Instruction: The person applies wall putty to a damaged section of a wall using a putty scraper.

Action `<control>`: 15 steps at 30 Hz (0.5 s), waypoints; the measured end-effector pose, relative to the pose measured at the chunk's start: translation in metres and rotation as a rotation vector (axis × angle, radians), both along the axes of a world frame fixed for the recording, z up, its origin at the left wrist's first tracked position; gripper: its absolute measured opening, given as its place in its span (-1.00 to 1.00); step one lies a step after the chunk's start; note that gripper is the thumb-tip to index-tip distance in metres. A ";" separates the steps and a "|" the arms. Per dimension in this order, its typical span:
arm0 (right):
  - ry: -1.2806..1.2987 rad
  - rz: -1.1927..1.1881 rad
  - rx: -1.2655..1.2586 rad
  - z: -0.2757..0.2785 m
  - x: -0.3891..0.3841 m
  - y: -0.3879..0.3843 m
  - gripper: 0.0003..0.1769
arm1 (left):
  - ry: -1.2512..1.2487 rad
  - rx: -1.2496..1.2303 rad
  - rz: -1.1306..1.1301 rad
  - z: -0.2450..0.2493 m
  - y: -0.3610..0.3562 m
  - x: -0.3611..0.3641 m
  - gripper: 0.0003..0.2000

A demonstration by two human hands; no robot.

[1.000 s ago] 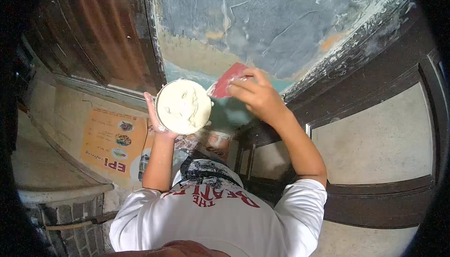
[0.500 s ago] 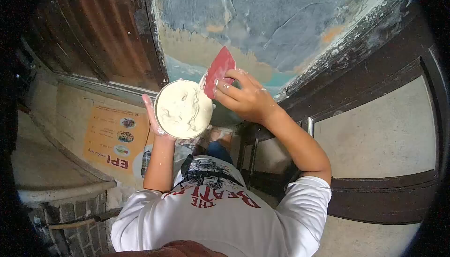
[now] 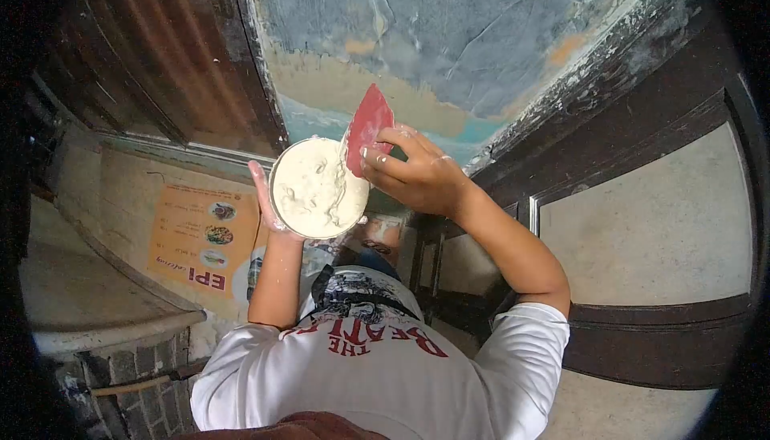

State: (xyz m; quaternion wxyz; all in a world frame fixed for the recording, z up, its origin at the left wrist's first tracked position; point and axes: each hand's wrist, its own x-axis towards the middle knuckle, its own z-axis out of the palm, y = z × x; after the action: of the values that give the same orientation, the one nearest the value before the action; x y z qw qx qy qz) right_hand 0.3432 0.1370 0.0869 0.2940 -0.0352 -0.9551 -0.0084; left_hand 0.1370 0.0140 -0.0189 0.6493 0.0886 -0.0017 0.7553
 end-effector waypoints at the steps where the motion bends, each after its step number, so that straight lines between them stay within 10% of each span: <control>1: -0.018 -0.005 0.016 -0.002 0.002 0.001 -0.68 | 0.017 -0.051 0.026 0.001 0.000 0.002 0.06; 15: 0.014 0.083 0.087 -0.002 0.004 0.005 -0.70 | 0.016 -0.033 -0.015 -0.004 0.006 0.001 0.06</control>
State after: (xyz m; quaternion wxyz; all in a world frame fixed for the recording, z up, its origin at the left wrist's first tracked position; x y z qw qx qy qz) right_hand 0.3473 0.1423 0.0852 0.3021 0.0173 -0.9524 -0.0375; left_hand 0.1384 0.0199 -0.0228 0.6565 0.0840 0.0152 0.7495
